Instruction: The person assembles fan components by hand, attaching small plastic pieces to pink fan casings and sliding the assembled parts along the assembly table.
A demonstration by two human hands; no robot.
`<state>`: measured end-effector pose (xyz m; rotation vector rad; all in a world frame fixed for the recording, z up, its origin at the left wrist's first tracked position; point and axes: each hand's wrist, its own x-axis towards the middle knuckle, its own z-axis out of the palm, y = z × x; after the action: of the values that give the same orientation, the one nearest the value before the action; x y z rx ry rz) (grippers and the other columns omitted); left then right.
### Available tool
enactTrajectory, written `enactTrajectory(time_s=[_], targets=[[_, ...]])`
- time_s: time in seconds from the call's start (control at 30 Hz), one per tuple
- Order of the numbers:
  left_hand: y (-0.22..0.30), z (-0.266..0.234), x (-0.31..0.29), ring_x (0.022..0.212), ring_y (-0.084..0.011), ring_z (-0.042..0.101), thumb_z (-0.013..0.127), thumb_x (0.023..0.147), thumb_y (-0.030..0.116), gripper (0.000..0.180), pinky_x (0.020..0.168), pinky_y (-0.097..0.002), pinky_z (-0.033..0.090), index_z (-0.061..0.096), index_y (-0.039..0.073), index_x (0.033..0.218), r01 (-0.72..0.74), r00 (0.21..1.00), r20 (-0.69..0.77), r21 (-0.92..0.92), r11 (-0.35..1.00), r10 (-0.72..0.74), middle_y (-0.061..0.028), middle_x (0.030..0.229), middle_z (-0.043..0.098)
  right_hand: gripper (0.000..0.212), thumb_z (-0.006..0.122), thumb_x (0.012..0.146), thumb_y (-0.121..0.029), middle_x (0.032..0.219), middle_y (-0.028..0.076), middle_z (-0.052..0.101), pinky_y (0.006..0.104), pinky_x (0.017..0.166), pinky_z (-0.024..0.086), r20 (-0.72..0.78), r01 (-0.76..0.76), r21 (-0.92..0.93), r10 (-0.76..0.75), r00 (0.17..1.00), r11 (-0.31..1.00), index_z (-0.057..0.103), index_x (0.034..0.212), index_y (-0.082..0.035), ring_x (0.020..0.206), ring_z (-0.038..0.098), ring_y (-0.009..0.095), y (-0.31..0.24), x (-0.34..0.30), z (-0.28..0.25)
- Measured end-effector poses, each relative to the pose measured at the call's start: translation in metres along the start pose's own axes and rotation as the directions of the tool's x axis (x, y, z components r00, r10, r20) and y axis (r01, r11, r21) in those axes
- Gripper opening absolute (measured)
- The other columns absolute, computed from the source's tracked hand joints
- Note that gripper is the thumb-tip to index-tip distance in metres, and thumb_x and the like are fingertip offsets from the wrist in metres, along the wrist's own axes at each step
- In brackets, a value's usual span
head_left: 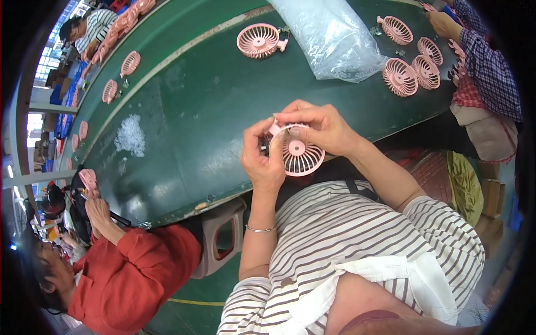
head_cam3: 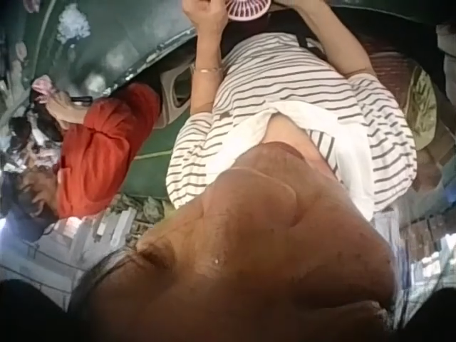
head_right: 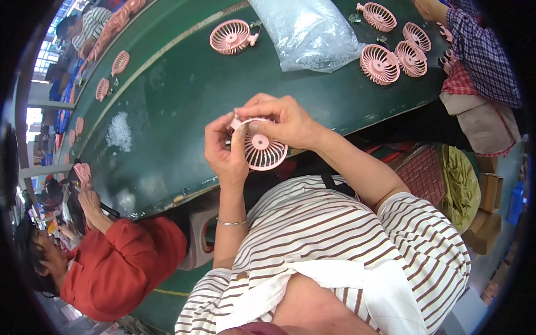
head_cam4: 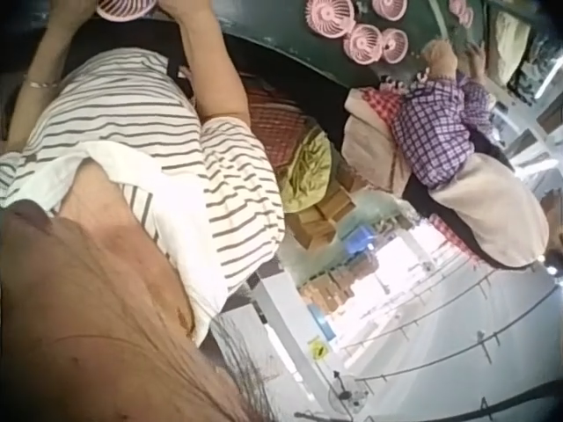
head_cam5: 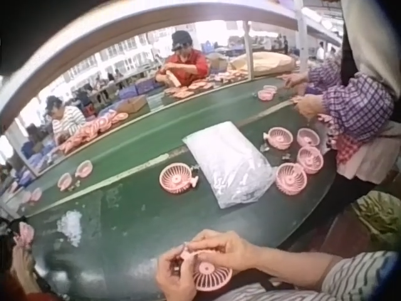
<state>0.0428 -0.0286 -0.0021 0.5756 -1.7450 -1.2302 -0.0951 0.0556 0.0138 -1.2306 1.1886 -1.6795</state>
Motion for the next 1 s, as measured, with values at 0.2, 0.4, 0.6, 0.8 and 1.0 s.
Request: enactTrajectory(time_s=[0.2,0.4,0.6,0.8,1.0], targets=[[-0.001,0.004,-0.002,0.082,-0.0111,0.059,0.063,0.084,0.001,0.025,0.073,-0.0231,0.049,0.056,-0.002,0.108,-0.044,0.996,0.083,0.052,0.998,0.039,-0.0074,0.096,0.061,0.03,0.058,0.083,-0.001,0.105,0.011,0.058,0.0257,0.083,0.047,-0.033,-0.027,-0.086,0.024,0.999,0.996,0.063,0.113,0.001,0.095,0.058,0.016,-0.005,-0.007,-0.004],[0.018,0.012,0.052,0.085,-0.023,0.062,0.058,0.085,0.006,0.012,0.074,-0.0317,0.049,0.065,-0.001,0.093,-0.309,0.889,0.36,0.019,0.951,0.282,-0.0135,0.093,0.063,0.016,0.058,0.083,-0.006,0.095,0.015,0.063,0.0336,0.078,0.048,-0.099,0.101,-0.549,-0.184,0.978,0.83,0.066,0.096,0.0,0.089,0.061,0.027,-0.029,-0.017,-0.037],[-0.003,0.043,0.171,0.12,-0.0284,0.046,0.049,0.083,-0.001,0.032,0.097,-0.0413,0.034,0.063,0.014,0.108,-0.674,0.735,0.526,0.499,0.546,0.428,-0.0046,0.115,0.06,0.02,0.057,0.09,-0.011,0.082,-0.001,0.065,0.0195,0.065,0.045,-0.615,0.016,-0.336,-0.232,0.753,0.942,0.067,0.099,0.004,0.073,0.055,0.003,-0.056,-0.003,-0.142],[-0.025,0.049,0.202,0.106,-0.0254,0.056,0.053,0.083,0.012,0.015,0.093,-0.0408,0.038,0.063,0.013,0.094,-0.713,0.684,0.715,0.613,0.34,0.145,-0.0039,0.105,0.064,0.02,0.062,0.084,-0.013,0.07,0.003,0.064,0.0246,0.056,0.044,-0.82,-0.211,-0.485,-0.358,0.447,0.849,0.069,0.09,0.005,0.062,0.055,0.007,-0.02,0.025,-0.236],[-0.009,0.013,0.169,0.075,-0.0355,0.066,0.058,0.086,0.034,0.031,0.07,-0.0455,0.05,0.061,0.007,0.101,-0.274,0.951,0.286,0.956,0.106,-0.118,-0.0202,0.081,0.067,0.055,0.069,0.08,-0.034,0.097,0.017,0.067,0.0265,0.074,0.049,-0.873,-0.608,-0.483,-0.403,0.275,0.63,0.059,0.11,0.011,0.086,0.063,0.016,-0.021,0.021,-0.289]])
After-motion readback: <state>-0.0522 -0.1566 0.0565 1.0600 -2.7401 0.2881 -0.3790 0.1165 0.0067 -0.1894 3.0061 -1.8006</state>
